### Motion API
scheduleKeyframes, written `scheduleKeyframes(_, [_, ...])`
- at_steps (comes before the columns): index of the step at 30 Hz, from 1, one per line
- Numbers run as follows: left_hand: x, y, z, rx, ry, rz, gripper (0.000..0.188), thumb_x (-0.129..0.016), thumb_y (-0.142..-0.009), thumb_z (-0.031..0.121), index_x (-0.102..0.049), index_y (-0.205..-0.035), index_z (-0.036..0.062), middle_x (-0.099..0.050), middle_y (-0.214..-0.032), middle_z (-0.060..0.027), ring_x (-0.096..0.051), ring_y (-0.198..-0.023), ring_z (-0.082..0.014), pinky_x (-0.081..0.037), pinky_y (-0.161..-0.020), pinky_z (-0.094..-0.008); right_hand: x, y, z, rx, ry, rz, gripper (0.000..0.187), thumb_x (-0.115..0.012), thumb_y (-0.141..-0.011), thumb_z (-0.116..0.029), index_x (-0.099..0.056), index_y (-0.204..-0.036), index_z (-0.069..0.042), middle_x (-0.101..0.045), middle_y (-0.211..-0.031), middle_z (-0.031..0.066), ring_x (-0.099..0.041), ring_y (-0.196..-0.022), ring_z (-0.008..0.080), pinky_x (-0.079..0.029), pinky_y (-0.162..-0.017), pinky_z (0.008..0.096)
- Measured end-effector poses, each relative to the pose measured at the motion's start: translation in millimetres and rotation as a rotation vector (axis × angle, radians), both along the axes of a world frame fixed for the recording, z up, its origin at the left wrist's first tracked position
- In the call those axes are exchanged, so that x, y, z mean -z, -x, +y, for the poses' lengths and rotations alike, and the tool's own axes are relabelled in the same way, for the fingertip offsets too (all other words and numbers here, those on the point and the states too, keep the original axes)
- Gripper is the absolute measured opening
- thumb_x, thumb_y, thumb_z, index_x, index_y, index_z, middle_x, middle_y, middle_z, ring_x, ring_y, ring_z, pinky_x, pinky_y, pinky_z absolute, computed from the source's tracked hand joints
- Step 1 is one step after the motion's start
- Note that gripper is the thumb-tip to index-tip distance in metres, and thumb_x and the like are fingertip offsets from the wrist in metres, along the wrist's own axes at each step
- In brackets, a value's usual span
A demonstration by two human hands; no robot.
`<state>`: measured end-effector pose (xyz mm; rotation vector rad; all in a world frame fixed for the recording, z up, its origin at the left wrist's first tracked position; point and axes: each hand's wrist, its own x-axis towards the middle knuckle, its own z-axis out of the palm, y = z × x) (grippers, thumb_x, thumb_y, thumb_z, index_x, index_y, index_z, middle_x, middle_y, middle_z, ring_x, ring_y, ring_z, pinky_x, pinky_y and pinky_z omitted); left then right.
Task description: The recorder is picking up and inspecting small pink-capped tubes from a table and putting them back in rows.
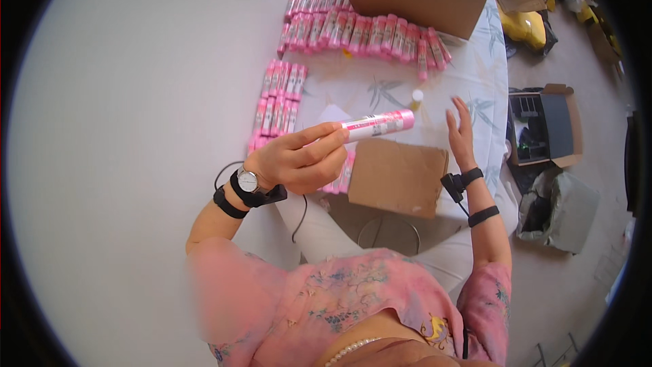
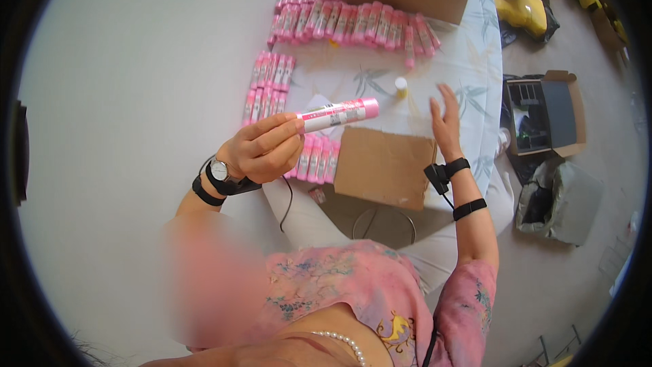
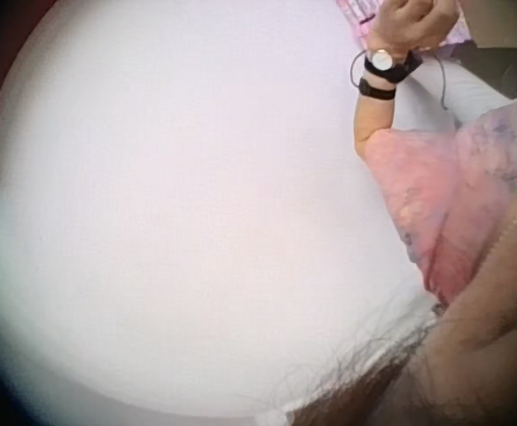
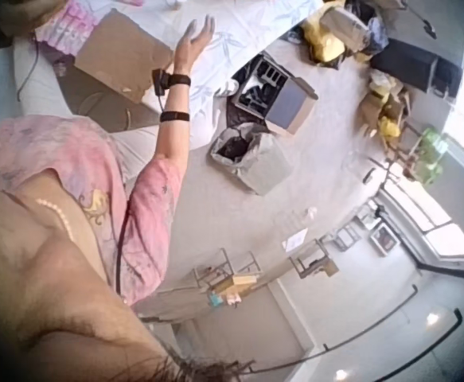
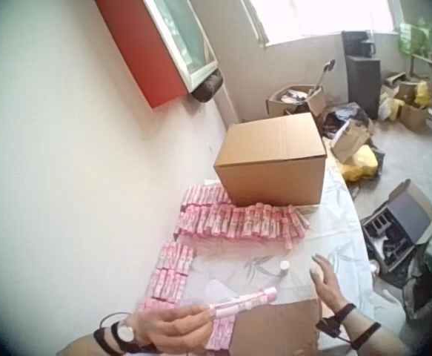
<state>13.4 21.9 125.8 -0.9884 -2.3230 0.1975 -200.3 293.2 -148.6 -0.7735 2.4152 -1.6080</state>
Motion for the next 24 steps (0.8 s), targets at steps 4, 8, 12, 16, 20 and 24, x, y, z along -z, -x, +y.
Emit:
scheduleKeyframes(4, [-9.4,-43.8,32.1,0.077,-0.019,-0.063,0.004,-0.062,-0.086,-0.003,-0.061,-0.085,0.0006,-0.056,-0.104,-0.0074,-0.065,-0.109,-0.0254,-0.062,-0.099,-0.0377,-153.4,-70.9,-10.6,-0.633,0.439,-0.617,0.044,-0.051,-0.109,-0.03,-0.056,-0.141,-0.002,-0.065,-0.129,0.0111,-0.06,-0.12,0.0205,-0.045,-0.104,0.0357])
scheduleKeyframes(8, [-5.5,-69.4,56.1,0.121,-0.066,-0.123,0.004,-0.059,-0.089,-0.003,-0.061,-0.091,0.0009,-0.058,-0.112,-0.0097,-0.064,-0.111,-0.0277,-0.061,-0.1,-0.0389,-210.4,-124.4,26.0,-0.958,0.158,-0.856,0.04,-0.051,-0.109,-0.029,-0.059,-0.136,0.0,-0.07,-0.105,0.0048,-0.067,-0.09,0.0129,-0.052,-0.082,0.0279])
scheduleKeyframes(12, [13.4,-82.0,86.1,-0.266,-0.492,-0.143,0.02,-0.062,-0.09,-0.004,-0.059,-0.108,0.0025,-0.059,-0.123,-0.0158,-0.064,-0.112,-0.0298,-0.055,-0.096,-0.0386,-217.5,-170.4,47.3,-0.776,0.274,-0.875,0.029,-0.05,-0.109,-0.024,-0.062,-0.12,0.0,-0.068,-0.098,0.0039,-0.063,-0.079,0.0095,-0.051,-0.073,0.0246])
scheduleKeyframes(16, [46.1,-99.0,137.3,-0.447,-1.499,-0.491,0.029,-0.062,-0.095,-0.004,-0.054,-0.123,0.0008,-0.06,-0.124,-0.0143,-0.063,-0.112,-0.0191,-0.053,-0.087,-0.0313,-204.2,-213.1,58.9,-0.467,0.48,-0.851,0.027,-0.052,-0.108,-0.021,-0.055,-0.125,0.001,-0.066,-0.105,0.0066,-0.065,-0.086,0.0128,-0.054,-0.075,0.0275])
scheduleKeyframes(20, [46.9,-105.5,170.4,-0.352,-2.001,-0.792,0.026,-0.058,-0.098,0.002,-0.056,-0.124,-0.0028,-0.067,-0.115,-0.014,-0.068,-0.099,-0.0173,-0.054,-0.082,-0.0289,-201.6,-232.5,69.8,-0.387,0.471,-0.846,0.029,-0.052,-0.108,-0.02,-0.053,-0.127,0.001,-0.066,-0.106,0.0084,-0.067,-0.088,0.0146,-0.056,-0.077,0.0292])
scheduleKeyframes(24, [54.9,-100.7,179.3,-0.363,-2.056,-0.871,0.025,-0.06,-0.098,0.003,-0.058,-0.123,-0.0036,-0.068,-0.113,-0.0142,-0.068,-0.097,-0.0162,-0.055,-0.079,-0.028,-201.6,-239.1,78.1,-0.354,0.447,-0.928,0.029,-0.053,-0.108,-0.019,-0.052,-0.128,0.002,-0.066,-0.107,0.0099,-0.07,-0.09,0.0169,-0.059,-0.078,0.031])
